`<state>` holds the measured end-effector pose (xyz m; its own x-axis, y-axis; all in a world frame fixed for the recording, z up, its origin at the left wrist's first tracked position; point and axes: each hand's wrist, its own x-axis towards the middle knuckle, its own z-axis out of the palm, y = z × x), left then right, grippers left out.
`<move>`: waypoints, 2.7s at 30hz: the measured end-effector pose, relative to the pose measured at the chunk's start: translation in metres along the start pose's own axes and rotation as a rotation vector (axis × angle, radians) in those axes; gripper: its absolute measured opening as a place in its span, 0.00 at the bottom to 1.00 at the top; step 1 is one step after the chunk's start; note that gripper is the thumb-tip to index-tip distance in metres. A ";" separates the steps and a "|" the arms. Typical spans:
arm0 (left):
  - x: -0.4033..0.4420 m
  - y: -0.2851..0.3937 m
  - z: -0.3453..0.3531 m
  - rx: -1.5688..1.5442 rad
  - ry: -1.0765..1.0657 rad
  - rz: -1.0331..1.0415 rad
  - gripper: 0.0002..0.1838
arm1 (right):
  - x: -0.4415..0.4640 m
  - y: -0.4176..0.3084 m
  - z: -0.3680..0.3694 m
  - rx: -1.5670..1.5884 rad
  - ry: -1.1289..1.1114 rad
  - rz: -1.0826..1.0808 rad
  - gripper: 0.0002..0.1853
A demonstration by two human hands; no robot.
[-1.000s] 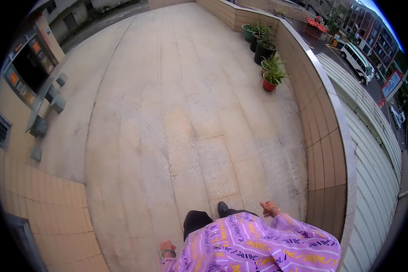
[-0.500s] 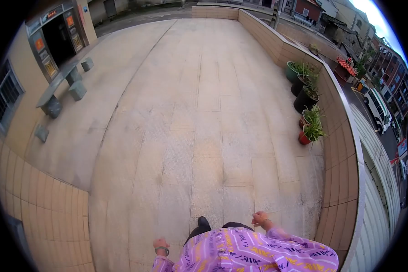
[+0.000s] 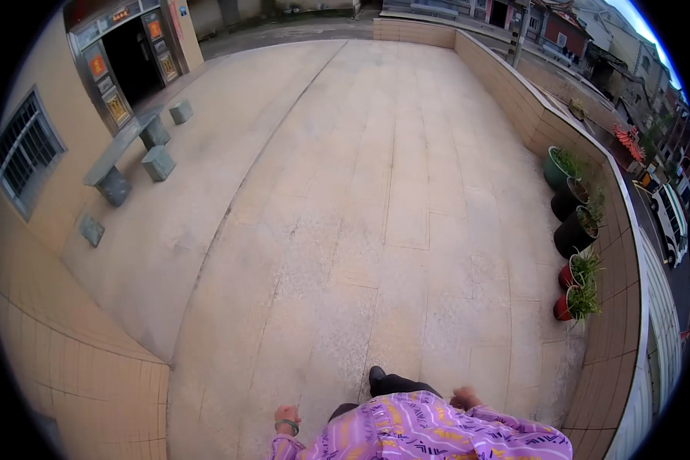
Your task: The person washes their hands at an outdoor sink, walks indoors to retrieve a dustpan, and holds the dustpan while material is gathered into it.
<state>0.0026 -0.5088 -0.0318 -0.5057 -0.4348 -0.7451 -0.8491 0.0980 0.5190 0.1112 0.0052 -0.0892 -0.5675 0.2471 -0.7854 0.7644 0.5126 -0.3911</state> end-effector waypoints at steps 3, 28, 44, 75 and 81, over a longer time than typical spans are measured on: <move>-0.003 0.023 0.001 0.225 -0.067 -0.046 0.08 | 0.027 -0.130 -0.079 0.617 0.077 0.287 0.11; 0.477 0.754 0.089 -0.071 0.169 0.400 0.12 | 0.492 -0.635 -0.252 -1.017 -0.033 -0.363 0.11; 0.632 0.814 0.024 0.328 -0.038 -0.396 0.17 | 0.700 -1.439 -0.249 0.253 -0.086 -0.422 0.10; 1.172 1.580 -0.294 0.310 -0.051 -0.499 0.11 | 1.031 -2.371 -0.114 0.174 -0.294 -0.442 0.11; 1.438 1.767 -0.362 -0.011 0.390 -0.175 0.11 | 1.111 -2.400 -0.163 0.087 -0.229 -0.023 0.11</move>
<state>-2.1696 -1.2849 -0.0344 -0.2569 -0.7502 -0.6092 -0.9141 -0.0159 0.4051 -2.4041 -0.8165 0.0552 -0.5087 0.0378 -0.8601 0.7809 0.4410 -0.4425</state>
